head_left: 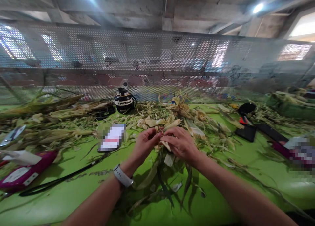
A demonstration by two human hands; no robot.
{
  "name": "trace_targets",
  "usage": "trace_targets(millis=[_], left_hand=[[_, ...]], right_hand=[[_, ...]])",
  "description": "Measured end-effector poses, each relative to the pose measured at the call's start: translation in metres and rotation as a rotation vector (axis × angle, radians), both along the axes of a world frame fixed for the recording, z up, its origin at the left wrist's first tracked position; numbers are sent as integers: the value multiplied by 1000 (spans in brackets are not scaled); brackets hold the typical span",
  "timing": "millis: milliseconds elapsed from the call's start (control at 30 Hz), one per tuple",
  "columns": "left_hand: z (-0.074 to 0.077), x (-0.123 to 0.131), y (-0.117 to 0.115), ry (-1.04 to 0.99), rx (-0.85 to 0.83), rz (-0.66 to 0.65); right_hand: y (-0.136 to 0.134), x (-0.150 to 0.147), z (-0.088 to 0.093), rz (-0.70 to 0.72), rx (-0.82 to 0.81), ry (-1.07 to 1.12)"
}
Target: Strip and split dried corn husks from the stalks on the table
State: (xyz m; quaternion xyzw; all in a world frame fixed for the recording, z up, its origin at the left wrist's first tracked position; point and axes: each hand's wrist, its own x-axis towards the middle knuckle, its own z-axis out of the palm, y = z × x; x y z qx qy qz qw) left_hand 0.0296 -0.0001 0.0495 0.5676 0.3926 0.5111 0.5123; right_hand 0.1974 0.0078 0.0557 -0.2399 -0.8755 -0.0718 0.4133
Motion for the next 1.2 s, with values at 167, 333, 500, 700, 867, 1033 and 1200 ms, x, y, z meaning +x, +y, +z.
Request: trace_targets(millis=[167, 333, 500, 700, 867, 1033, 1200], left_hand=[[3, -2, -1, 136, 113, -164], [5, 1, -5, 134, 79, -161], [-2, 3, -2, 139, 79, -68], [-8, -7, 10, 12, -94, -47], [-7, -7, 9, -167, -196, -79], [-6, -3, 6, -125, -209, -115], [-2, 1, 1, -61, -131, -137]], right_hand=[[2, 1, 4, -212, -134, 239], [3, -4, 1, -209, -412, 239], [0, -6, 0, -227, -512, 212], [9, 17, 25, -149, -785, 442], [6, 23, 36, 307, -1179, 665], [4, 10, 25, 238, -996, 756], [3, 8, 24, 178, -1060, 616]])
